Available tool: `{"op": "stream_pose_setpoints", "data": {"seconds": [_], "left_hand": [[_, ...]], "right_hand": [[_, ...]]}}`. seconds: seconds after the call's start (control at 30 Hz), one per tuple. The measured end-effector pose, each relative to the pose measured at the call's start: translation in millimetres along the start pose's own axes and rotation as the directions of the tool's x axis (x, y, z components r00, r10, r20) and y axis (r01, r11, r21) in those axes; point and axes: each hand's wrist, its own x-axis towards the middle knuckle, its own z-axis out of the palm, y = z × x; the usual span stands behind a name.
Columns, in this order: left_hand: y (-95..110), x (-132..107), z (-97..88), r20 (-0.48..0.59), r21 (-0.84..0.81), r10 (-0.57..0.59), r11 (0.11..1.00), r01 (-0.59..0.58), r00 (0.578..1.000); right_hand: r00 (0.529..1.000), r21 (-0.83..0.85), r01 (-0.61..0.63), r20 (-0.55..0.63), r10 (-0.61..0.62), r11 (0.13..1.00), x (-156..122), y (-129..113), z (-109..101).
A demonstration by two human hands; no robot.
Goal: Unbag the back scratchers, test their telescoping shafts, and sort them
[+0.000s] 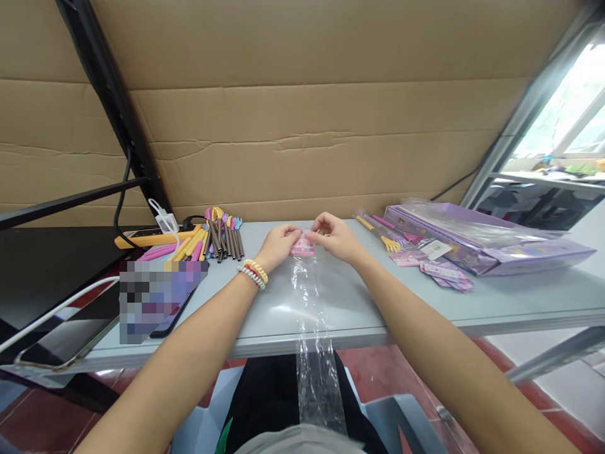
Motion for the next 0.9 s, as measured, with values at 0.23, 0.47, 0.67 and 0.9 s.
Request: {"op": "stream_pose_setpoints", "data": {"seconds": [0.23, 0.47, 0.67, 0.9], "left_hand": [[5.6, -4.1, 0.3, 0.017, -0.075, -0.087, 0.993, 0.088, 0.996], [5.9, -10.5, -1.1, 0.234, -0.046, 0.0, 0.999, 0.011, 0.972], [11.0, -7.0, 1.5, 0.185, 0.093, 0.054, 0.993, -0.073, 0.981], [3.7, -9.4, -12.3, 0.159, 0.327, -0.073, 0.945, 0.017, 0.985]], "right_hand": [[0.983, -0.186, 0.15, 0.134, -0.126, 0.971, -3.1, -0.9, 0.0], [0.995, -0.071, -0.03, 0.089, 0.036, 0.997, 2.5, 0.8, -5.1], [0.966, 0.357, -0.041, -0.223, 0.128, 0.933, 11.5, -1.3, -16.0], [0.602, 0.604, 0.081, -0.664, 0.444, 0.793, 15.9, 10.1, -75.7]]}}
